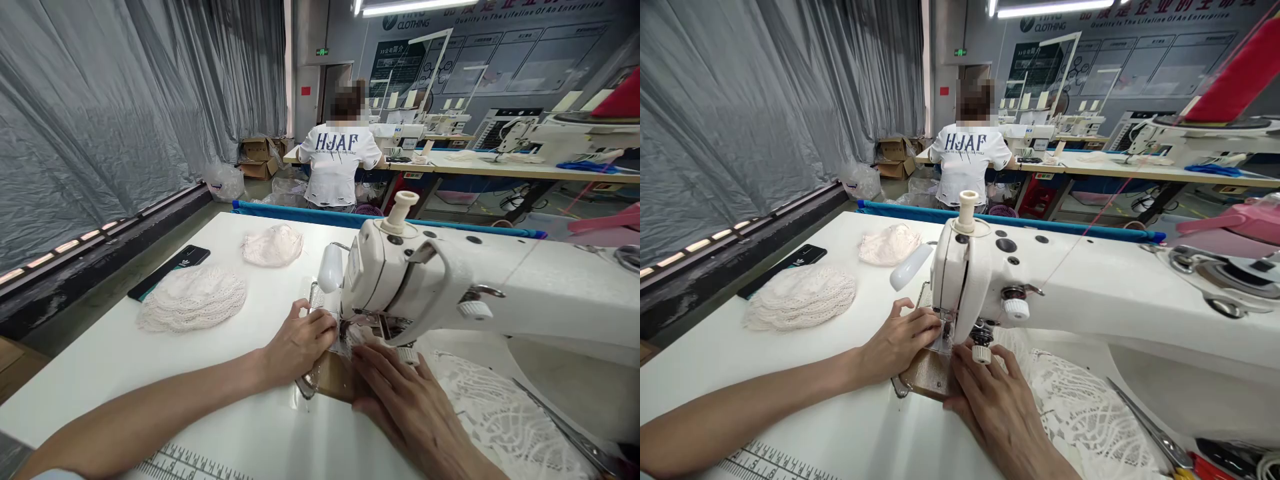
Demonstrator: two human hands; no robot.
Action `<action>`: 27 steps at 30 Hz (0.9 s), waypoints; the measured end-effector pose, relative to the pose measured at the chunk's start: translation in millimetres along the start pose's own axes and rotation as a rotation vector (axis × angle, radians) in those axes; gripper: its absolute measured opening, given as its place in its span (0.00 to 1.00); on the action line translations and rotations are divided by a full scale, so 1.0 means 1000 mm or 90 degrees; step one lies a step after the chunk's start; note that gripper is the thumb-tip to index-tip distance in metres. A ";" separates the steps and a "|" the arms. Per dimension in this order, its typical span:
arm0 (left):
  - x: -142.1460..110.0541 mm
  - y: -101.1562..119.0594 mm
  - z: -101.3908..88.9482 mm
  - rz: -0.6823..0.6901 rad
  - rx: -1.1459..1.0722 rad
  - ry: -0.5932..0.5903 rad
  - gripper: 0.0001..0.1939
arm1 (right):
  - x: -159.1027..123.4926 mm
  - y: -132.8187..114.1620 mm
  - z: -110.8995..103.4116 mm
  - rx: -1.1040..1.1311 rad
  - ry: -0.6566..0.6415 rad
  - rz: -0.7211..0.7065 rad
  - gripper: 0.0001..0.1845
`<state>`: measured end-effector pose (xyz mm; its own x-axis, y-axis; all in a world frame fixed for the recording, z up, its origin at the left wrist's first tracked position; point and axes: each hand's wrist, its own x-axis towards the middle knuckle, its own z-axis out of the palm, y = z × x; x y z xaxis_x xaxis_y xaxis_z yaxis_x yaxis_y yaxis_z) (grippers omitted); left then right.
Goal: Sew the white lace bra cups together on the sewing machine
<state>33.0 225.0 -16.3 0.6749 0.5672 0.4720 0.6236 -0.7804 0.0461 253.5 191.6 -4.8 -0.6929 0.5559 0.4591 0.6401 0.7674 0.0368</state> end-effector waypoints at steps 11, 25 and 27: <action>0.003 0.000 -0.001 -0.070 0.007 0.021 0.18 | 0.005 0.001 0.006 -0.075 0.011 0.058 0.19; -0.037 0.075 -0.087 -0.463 -0.960 -0.185 0.17 | -0.016 -0.049 -0.104 0.795 -0.250 0.308 0.15; -0.042 0.087 -0.093 -0.528 -1.042 -0.177 0.16 | -0.021 -0.061 -0.106 0.825 -0.270 0.294 0.17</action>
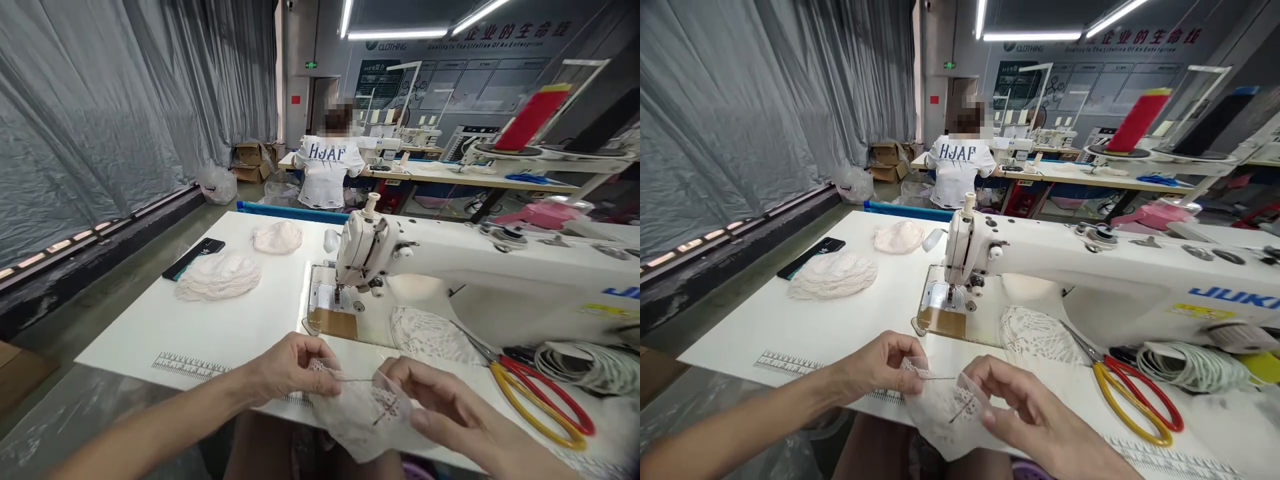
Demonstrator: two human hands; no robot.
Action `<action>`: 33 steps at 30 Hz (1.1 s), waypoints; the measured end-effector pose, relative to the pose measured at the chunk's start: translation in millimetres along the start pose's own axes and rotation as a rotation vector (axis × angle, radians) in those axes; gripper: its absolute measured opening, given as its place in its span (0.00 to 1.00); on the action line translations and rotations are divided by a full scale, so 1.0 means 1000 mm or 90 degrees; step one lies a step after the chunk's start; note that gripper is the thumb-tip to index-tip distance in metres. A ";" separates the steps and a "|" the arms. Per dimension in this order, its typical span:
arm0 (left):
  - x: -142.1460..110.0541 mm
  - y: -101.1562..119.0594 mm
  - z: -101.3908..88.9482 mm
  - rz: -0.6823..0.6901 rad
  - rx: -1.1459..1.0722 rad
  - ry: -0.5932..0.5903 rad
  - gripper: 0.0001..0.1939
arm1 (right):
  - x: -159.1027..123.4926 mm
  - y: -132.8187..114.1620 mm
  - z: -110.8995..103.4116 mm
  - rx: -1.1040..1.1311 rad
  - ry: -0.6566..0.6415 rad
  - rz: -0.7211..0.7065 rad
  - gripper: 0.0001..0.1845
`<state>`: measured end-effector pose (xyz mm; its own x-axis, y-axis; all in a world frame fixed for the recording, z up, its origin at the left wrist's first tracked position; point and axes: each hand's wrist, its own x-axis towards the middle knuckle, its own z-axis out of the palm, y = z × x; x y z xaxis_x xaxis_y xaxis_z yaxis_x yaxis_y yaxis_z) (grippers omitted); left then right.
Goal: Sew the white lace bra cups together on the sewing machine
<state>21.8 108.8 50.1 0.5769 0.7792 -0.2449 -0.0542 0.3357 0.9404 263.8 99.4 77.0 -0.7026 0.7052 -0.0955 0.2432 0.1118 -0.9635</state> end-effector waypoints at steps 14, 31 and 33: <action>-0.054 -0.045 0.038 -0.021 0.056 0.023 0.16 | -0.024 0.028 0.081 0.054 -0.047 0.092 0.15; -0.053 -0.084 0.054 -0.033 0.151 0.011 0.12 | -0.044 0.063 0.094 0.072 0.025 0.132 0.19; -0.052 -0.089 0.054 -0.033 0.167 0.019 0.13 | -0.043 0.069 0.096 0.086 0.051 0.136 0.20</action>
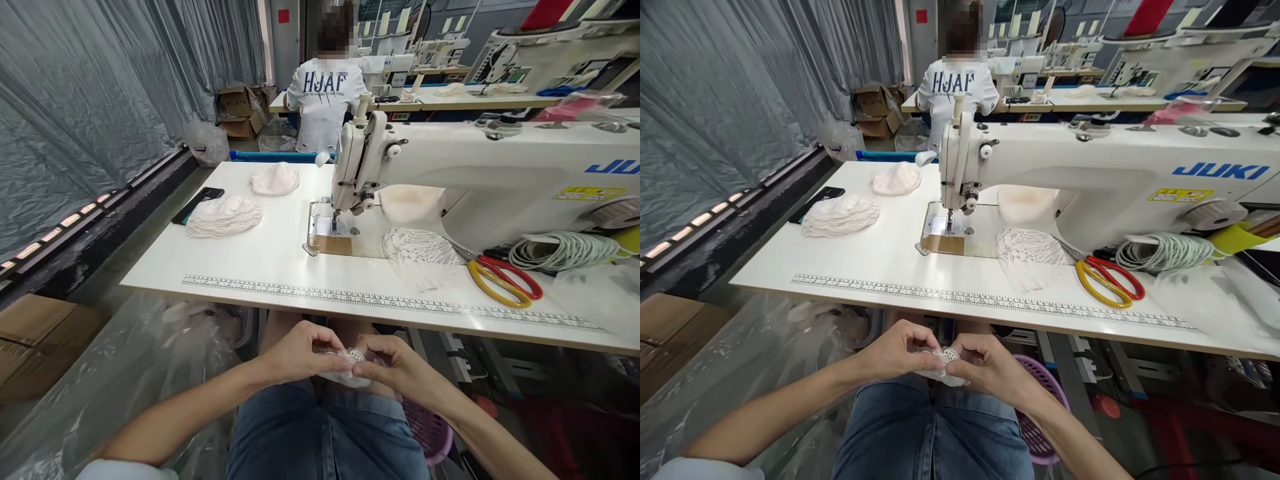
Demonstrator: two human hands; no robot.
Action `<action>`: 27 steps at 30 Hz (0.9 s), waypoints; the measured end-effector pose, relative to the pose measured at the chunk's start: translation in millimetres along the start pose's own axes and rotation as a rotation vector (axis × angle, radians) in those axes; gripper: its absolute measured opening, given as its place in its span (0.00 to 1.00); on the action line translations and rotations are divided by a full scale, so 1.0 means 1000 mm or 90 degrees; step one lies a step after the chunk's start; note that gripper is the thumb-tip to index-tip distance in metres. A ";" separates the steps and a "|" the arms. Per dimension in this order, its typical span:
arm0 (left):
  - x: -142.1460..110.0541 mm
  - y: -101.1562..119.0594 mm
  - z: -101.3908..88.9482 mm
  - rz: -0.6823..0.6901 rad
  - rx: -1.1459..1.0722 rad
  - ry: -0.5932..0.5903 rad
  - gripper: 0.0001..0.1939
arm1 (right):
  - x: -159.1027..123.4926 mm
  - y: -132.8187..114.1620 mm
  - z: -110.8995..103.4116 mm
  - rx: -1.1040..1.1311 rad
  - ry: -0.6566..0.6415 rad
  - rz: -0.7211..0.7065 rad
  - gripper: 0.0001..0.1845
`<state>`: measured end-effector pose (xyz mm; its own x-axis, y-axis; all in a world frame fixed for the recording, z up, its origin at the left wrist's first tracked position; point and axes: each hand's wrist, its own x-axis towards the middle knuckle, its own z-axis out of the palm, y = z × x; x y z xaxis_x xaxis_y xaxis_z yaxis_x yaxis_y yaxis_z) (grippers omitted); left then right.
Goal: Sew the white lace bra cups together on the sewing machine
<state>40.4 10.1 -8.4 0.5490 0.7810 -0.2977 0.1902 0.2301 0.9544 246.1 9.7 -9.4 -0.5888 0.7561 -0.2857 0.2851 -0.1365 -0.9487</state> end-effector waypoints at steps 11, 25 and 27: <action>0.009 -0.008 0.008 -0.012 0.061 0.035 0.10 | 0.001 0.018 -0.006 0.050 0.009 0.016 0.19; 0.005 -0.008 0.010 -0.037 0.069 0.084 0.13 | 0.011 0.018 0.002 -0.047 0.026 -0.023 0.19; 0.006 -0.010 0.010 -0.042 0.060 0.104 0.12 | 0.012 0.019 0.004 -0.053 0.014 -0.009 0.18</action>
<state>50.3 6.4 -20.0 0.3942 0.8517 -0.3453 0.3015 0.2351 0.9240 241.3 13.4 -31.2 -0.5764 0.7716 -0.2691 0.3395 -0.0735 -0.9377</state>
